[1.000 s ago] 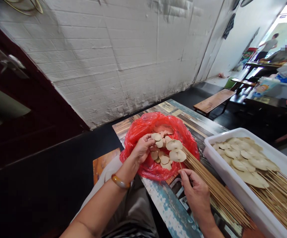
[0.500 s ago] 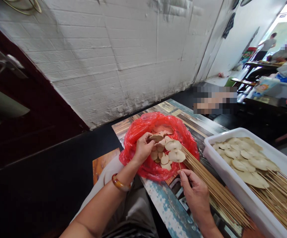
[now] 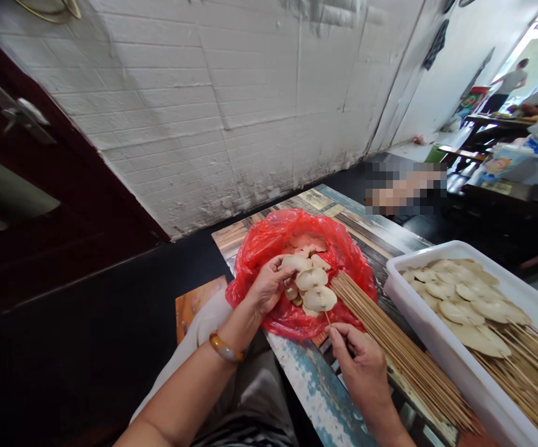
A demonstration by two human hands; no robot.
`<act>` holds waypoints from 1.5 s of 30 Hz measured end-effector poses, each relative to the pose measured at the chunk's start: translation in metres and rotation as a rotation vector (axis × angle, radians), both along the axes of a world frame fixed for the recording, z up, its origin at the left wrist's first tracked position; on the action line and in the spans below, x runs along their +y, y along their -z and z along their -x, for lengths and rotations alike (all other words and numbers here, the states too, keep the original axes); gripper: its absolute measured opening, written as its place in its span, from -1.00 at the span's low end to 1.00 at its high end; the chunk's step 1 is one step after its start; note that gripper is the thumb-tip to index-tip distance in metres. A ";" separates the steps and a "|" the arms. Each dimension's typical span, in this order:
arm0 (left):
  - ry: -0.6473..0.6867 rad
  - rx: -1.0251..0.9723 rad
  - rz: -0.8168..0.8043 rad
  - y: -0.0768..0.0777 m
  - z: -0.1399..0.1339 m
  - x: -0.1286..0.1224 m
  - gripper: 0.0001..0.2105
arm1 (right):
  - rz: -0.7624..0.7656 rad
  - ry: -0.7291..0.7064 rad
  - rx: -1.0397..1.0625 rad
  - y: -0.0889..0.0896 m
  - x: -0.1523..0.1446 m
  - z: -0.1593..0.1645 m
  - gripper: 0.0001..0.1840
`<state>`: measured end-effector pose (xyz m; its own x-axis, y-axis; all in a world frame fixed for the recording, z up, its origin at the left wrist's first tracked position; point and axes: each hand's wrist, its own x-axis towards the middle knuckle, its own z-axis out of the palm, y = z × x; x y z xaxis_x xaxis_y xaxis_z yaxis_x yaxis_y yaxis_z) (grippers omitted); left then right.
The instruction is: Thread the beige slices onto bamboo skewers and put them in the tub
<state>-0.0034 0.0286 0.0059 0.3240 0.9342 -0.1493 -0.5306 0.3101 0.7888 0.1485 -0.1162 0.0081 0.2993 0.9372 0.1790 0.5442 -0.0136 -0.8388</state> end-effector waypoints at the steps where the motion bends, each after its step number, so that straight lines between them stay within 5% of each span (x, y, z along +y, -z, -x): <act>1: -0.002 -0.017 0.005 0.001 0.000 0.000 -0.63 | 0.028 -0.046 -0.005 0.002 0.000 -0.001 -0.68; 7: -0.011 -0.072 0.048 0.001 0.002 0.002 -0.67 | 0.084 -0.124 -0.030 0.012 -0.001 -0.004 -0.70; 45: -0.109 0.043 -0.083 -0.011 -0.008 -0.013 -0.75 | -0.066 -0.141 -0.182 0.008 0.000 0.001 -0.75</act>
